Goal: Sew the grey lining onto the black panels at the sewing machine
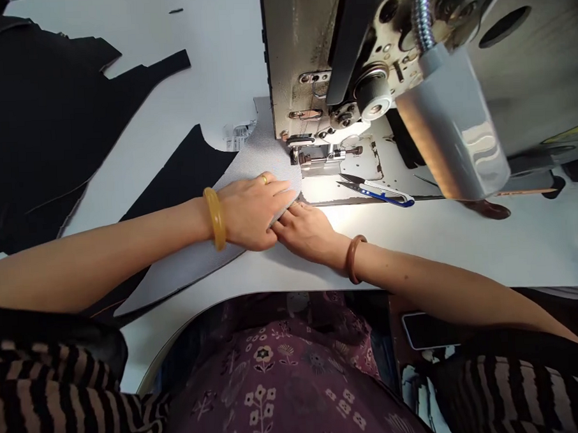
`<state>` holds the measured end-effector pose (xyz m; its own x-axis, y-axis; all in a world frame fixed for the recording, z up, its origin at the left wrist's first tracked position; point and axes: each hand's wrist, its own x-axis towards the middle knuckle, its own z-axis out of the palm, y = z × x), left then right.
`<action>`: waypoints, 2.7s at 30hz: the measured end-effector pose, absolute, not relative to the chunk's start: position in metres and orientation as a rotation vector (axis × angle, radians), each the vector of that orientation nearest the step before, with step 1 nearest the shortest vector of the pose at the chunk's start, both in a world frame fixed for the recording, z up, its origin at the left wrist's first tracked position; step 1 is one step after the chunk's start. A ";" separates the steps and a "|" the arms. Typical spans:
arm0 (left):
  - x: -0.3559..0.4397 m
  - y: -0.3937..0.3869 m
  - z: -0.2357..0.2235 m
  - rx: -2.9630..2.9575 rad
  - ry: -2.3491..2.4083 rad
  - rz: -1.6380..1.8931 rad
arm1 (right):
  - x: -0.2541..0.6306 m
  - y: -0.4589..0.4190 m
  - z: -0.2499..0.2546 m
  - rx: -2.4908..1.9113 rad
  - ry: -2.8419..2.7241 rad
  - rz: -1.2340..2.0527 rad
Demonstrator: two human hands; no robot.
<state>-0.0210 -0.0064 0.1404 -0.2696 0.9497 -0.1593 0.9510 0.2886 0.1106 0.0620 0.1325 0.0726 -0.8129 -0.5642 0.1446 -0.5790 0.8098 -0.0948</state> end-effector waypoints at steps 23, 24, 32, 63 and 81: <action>-0.010 0.017 0.150 1.501 2.469 -0.456 | 0.059 0.160 0.066 0.990 -2.759 0.350; -0.011 0.019 0.149 1.494 2.475 -0.466 | 0.057 0.161 0.067 0.976 -2.765 0.351; -0.011 0.017 0.164 1.186 2.345 -0.467 | 0.066 0.153 0.071 1.020 -2.671 0.298; -0.022 0.040 0.158 1.125 2.267 -0.342 | 0.067 0.163 0.071 1.078 -2.741 0.342; -0.022 0.040 0.165 1.172 2.277 -0.304 | 0.072 0.160 0.067 1.181 -2.712 0.355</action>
<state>-0.0223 0.0403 0.1650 -0.4645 0.6778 -0.5700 0.8035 0.5932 0.0506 0.0720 0.1601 0.0675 -0.6749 -0.6976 0.2407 -0.7360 0.6598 -0.1515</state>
